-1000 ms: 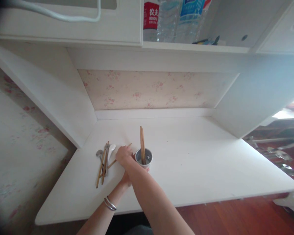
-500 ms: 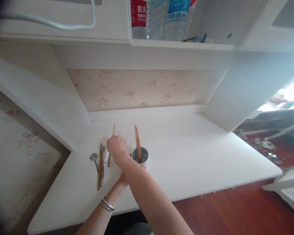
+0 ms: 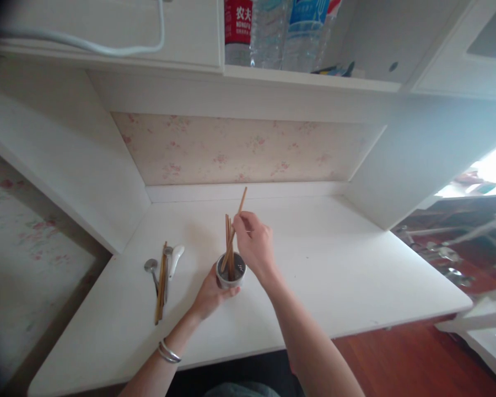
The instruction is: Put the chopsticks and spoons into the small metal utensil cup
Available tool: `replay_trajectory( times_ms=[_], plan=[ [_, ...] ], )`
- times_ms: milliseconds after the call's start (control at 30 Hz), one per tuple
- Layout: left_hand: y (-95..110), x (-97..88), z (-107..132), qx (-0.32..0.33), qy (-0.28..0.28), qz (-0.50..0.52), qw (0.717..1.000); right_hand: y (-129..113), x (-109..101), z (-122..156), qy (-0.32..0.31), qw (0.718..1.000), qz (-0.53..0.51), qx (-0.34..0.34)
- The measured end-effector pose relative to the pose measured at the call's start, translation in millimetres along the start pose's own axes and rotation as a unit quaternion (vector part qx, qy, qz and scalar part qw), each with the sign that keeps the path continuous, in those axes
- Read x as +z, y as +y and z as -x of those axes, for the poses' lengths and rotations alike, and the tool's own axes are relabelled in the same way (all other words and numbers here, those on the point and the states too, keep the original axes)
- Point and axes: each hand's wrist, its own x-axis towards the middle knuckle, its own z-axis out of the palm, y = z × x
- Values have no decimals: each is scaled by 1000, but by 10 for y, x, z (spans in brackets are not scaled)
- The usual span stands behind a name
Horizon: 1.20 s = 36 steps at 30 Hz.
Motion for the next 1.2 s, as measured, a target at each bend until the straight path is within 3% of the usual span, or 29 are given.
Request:
replay_trajectory(
  times_ms=[133, 267, 467, 700, 867, 1033, 1200],
  plan=[
    [11, -8, 8, 29, -8, -20, 999, 321, -138, -19, -33, 998, 51, 22],
    [0, -2, 8, 35, -4, -32, 999, 516, -53, 56, -90, 988, 120, 23],
    [-43, 10, -1, 42, -3, -18, 999, 619, 89, 143, -129, 977, 168, 2],
    [-87, -7, -14, 40, 0, -7, 999, 669, 61, 178, -156, 977, 146, 20],
    [-65, -41, -34, 28, -26, 15, 999, 832, -9, 287, -189, 980, 30, 53],
    [27, 7, -30, 45, -51, 12, 998, 1125, -52, 608, -262, 954, -137, 57],
    [211, -28, 81, 70, -45, -79, 993, 1250, 54, 853, -228, 951, -197, 76]
  ],
)
